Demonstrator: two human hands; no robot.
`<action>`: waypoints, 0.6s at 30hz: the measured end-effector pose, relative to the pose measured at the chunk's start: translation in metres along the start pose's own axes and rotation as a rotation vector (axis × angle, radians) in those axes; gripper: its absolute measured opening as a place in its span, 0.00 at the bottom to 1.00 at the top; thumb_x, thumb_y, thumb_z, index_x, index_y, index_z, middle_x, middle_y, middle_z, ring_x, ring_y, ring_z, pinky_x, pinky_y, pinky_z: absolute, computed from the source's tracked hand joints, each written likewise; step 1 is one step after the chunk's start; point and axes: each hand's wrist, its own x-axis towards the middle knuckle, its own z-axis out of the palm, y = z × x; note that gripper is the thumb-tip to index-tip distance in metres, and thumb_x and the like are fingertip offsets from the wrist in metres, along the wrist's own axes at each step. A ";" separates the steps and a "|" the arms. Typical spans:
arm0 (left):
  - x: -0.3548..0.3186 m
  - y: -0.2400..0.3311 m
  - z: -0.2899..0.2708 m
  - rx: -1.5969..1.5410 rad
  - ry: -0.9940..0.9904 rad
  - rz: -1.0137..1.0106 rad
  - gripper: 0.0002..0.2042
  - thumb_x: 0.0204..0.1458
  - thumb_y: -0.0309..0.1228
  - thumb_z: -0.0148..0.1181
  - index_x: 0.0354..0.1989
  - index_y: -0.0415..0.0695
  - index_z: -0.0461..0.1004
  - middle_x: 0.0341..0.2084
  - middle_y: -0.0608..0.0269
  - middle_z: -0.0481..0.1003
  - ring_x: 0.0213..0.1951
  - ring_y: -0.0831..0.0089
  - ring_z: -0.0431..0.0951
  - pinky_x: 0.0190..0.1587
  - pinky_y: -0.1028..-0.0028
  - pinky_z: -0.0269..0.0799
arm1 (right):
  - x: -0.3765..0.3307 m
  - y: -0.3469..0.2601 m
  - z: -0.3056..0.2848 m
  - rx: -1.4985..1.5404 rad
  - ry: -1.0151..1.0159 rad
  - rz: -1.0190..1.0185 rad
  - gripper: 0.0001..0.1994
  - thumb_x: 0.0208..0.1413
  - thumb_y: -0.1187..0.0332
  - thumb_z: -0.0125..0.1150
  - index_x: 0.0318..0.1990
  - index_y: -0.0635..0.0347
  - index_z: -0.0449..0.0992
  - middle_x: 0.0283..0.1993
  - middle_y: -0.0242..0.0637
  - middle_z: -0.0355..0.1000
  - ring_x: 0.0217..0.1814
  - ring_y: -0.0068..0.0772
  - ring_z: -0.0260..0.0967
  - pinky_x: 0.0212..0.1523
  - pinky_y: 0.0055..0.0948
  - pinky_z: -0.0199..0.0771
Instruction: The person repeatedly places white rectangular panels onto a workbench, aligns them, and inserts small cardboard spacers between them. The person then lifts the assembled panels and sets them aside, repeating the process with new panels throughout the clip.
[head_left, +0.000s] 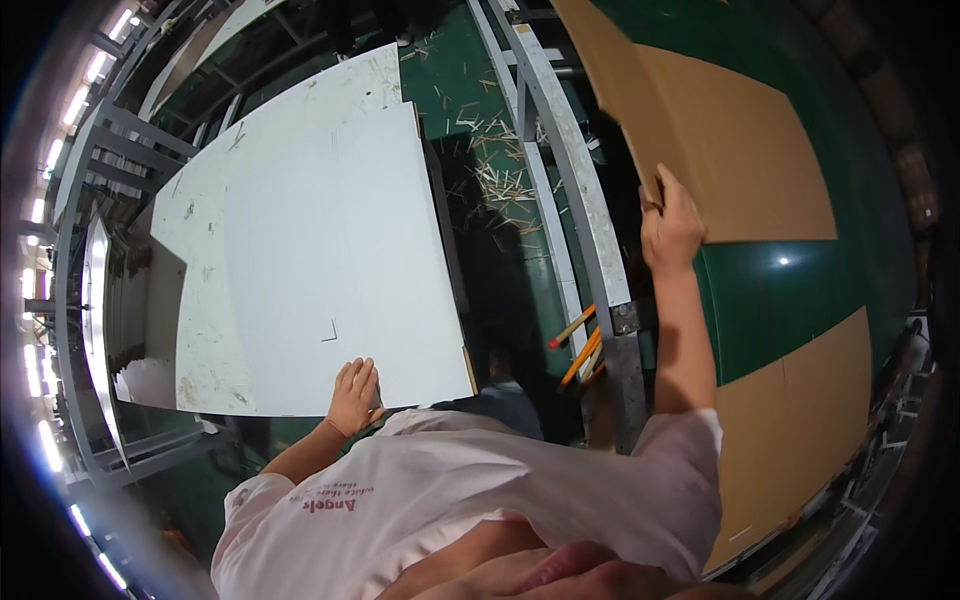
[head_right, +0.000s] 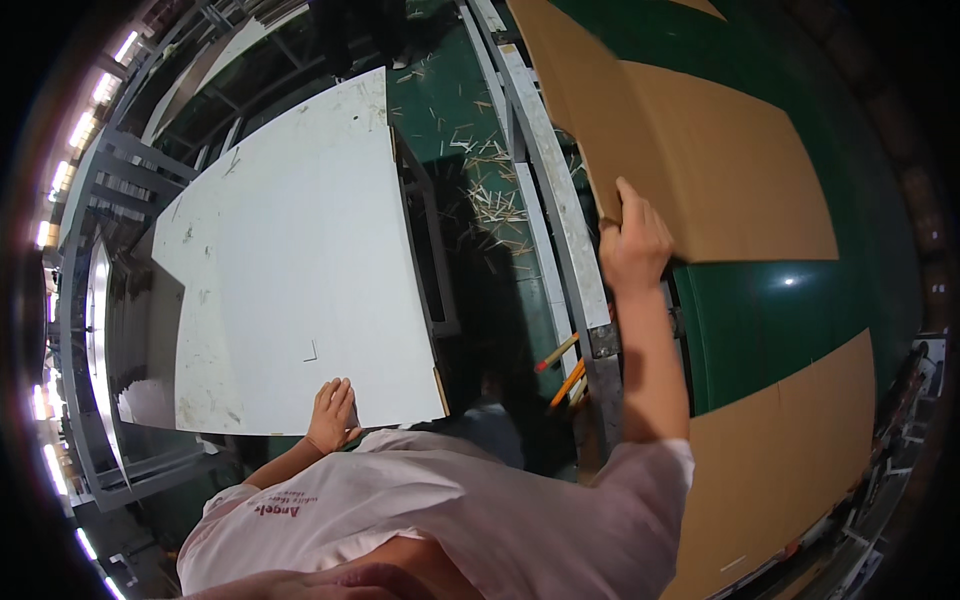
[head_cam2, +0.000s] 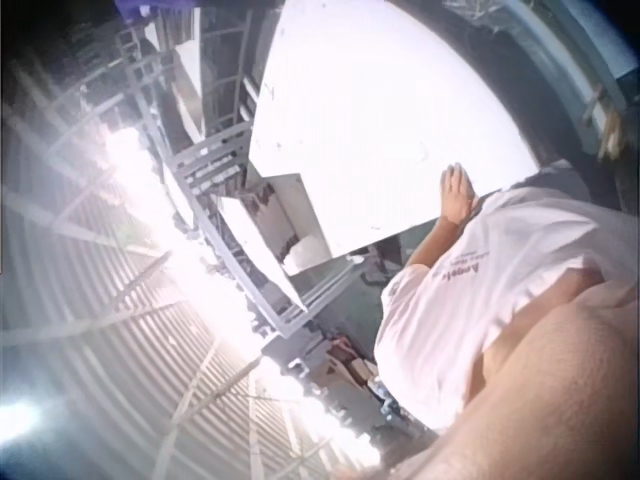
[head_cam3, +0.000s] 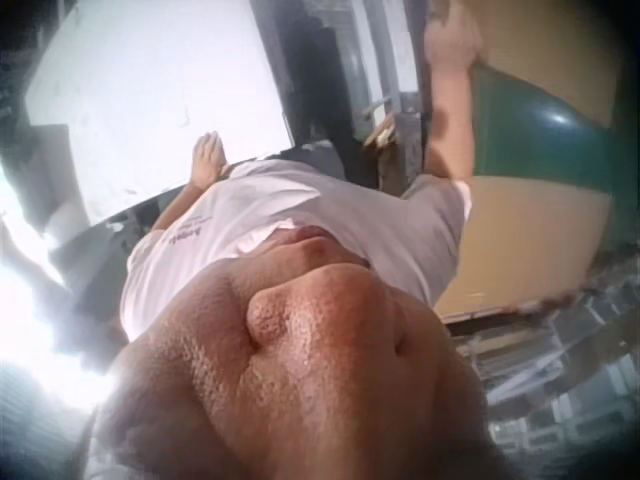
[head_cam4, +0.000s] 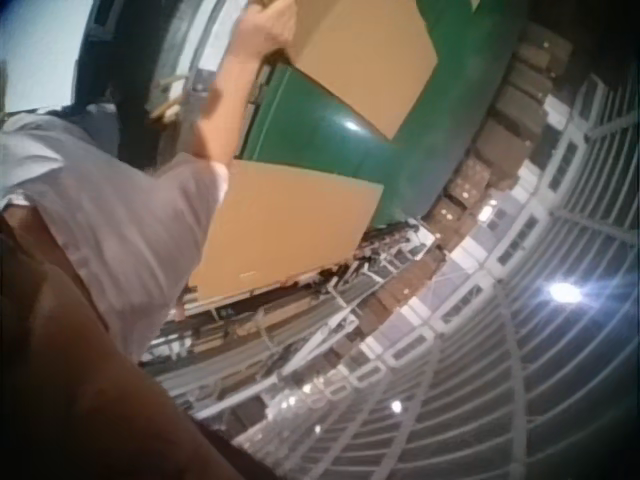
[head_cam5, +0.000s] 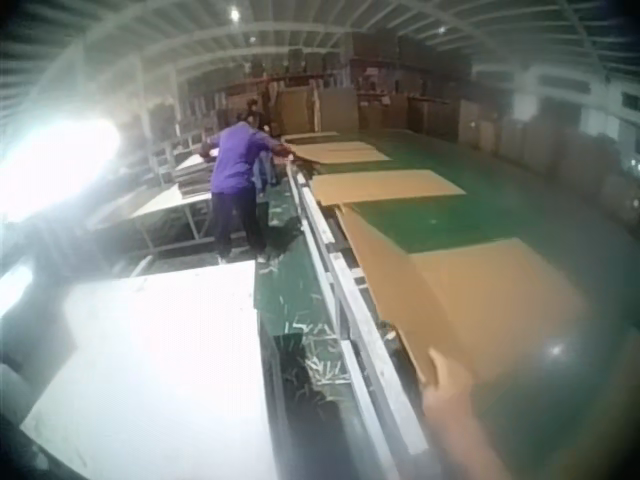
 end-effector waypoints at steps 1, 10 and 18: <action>-0.003 0.003 0.002 -0.019 -0.006 -0.020 0.40 0.38 0.44 0.65 0.58 0.32 0.59 0.62 0.44 0.56 0.63 0.46 0.54 0.65 0.49 0.48 | 0.010 -0.032 -0.019 0.052 0.160 -0.049 0.15 0.49 0.71 0.62 0.47 0.61 0.75 0.38 0.47 0.75 0.38 0.52 0.72 0.39 0.38 0.72; 0.001 0.001 -0.002 -0.025 0.008 -0.007 0.39 0.38 0.45 0.65 0.57 0.34 0.61 0.62 0.46 0.57 0.64 0.49 0.55 0.65 0.51 0.49 | -0.079 0.145 0.130 0.488 0.465 1.455 0.18 0.58 0.66 0.59 0.47 0.75 0.69 0.46 0.49 0.72 0.44 0.41 0.73 0.44 0.36 0.76; -0.006 -0.003 0.002 -0.028 0.035 -0.023 0.39 0.41 0.51 0.59 0.58 0.36 0.62 0.62 0.50 0.59 0.63 0.52 0.56 0.65 0.52 0.48 | -0.034 0.107 0.169 1.555 0.125 1.424 0.17 0.51 0.74 0.61 0.48 0.68 0.70 0.47 0.46 0.72 0.46 0.45 0.72 0.48 0.43 0.77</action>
